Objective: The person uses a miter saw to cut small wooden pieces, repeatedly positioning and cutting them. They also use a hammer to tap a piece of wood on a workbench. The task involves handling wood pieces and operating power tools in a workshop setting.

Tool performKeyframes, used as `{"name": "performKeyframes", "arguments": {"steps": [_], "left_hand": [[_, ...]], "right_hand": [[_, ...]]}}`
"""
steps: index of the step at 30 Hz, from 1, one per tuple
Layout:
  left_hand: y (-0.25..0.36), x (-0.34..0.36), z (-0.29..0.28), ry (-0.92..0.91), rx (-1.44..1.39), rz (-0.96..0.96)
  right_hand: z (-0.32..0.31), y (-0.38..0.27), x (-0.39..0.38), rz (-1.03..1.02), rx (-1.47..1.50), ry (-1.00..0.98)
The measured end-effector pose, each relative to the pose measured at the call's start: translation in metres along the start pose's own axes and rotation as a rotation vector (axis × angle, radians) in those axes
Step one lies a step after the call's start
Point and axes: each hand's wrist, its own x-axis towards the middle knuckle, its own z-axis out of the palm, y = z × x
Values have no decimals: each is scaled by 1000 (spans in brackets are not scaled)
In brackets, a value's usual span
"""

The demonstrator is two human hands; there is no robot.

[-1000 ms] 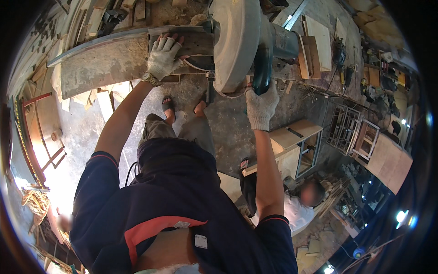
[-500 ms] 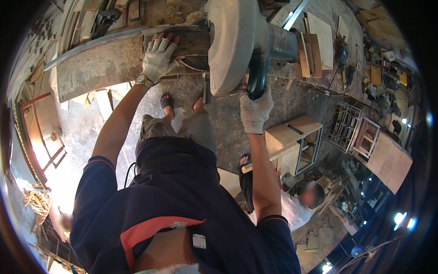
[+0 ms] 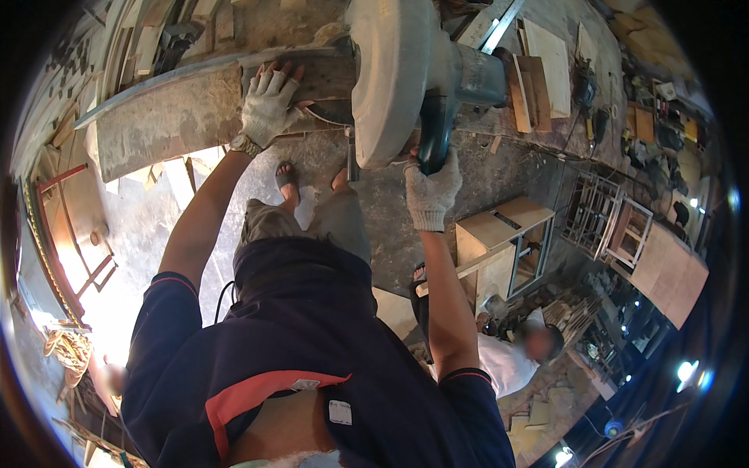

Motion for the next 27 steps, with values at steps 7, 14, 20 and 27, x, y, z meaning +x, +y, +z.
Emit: {"name": "performKeyframes", "arguments": {"steps": [7,14,20,27], "left_hand": [[1,1,0,-5,5,-15],[1,-1,3,-34,26,-35],[0,-1,6,0,23,-9],[4,1,-2,-42,98,-26]], "right_hand": [[2,6,-2,126,106,8],[11,16,-3,24,-15,12],[26,23,-6,-38,-130,85],[7,-11,-1,-52,-84,-7]]}}
